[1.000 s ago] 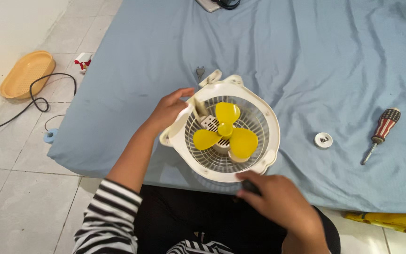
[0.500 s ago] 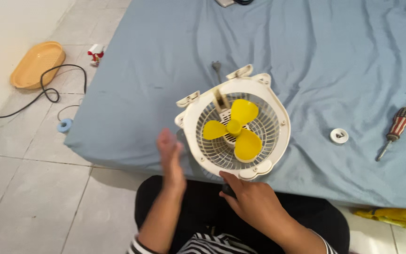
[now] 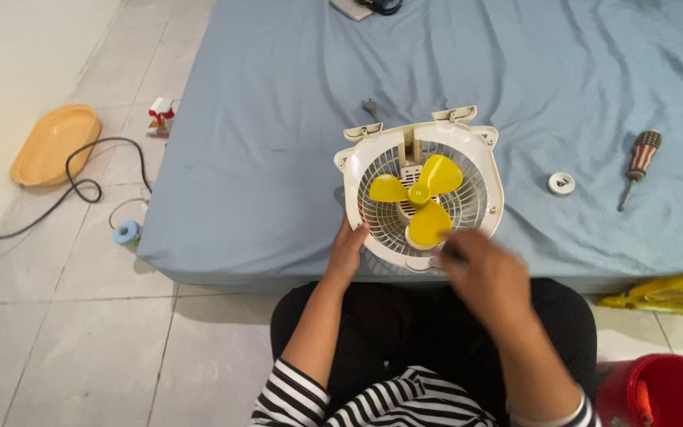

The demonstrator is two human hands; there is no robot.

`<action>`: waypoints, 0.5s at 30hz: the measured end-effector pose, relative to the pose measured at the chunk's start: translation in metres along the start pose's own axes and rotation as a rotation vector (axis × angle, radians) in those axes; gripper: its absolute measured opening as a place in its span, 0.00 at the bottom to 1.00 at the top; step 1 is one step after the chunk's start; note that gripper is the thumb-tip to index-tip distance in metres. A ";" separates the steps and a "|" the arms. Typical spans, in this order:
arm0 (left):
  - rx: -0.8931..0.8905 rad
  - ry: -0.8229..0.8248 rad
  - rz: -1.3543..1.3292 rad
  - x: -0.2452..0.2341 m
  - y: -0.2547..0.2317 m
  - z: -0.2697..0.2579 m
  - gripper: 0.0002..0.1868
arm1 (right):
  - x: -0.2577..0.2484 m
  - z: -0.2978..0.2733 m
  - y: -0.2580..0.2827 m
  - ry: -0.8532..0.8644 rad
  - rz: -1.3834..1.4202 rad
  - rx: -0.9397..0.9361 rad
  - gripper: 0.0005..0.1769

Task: The person reassembles an electric fan by attaching the yellow fan blades to the motor hub and securing them with a screw and cap. The person uses a screwdriver to tighten the screw and then places the cap over the hub.

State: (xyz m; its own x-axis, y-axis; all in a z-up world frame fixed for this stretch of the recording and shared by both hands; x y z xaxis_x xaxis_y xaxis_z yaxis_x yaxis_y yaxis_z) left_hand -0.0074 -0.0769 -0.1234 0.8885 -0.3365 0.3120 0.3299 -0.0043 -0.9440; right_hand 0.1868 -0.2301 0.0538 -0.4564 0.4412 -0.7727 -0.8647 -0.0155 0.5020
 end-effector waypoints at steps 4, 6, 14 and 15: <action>0.014 0.012 -0.067 0.005 0.004 -0.002 0.33 | 0.010 0.048 -0.016 0.127 -0.188 0.082 0.20; 0.051 -0.001 0.018 0.007 -0.003 -0.003 0.33 | 0.014 0.064 -0.026 0.212 -0.256 0.142 0.20; 0.608 -0.264 1.188 0.043 -0.105 -0.025 0.37 | 0.014 0.121 -0.059 0.299 -0.314 0.136 0.18; 0.632 -0.212 1.290 0.053 -0.114 -0.021 0.32 | 0.015 0.126 -0.062 0.293 -0.303 0.131 0.18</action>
State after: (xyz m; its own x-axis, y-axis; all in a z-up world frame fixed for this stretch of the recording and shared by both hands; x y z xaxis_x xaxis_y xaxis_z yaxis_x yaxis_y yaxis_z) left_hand -0.0049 -0.1141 -0.0021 0.6813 0.3576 -0.6387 -0.6867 0.6145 -0.3884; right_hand 0.2596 -0.1095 0.0600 -0.2429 0.1353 -0.9606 -0.9434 0.1975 0.2664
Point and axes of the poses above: each hand's wrist, its own z-axis towards the middle knuckle, its own x-axis out of the palm, y = z × x, the point moved 3 cm from there along z, towards the middle knuckle, and after that the axes turned 1 degree about x, right-handed, at the moved point
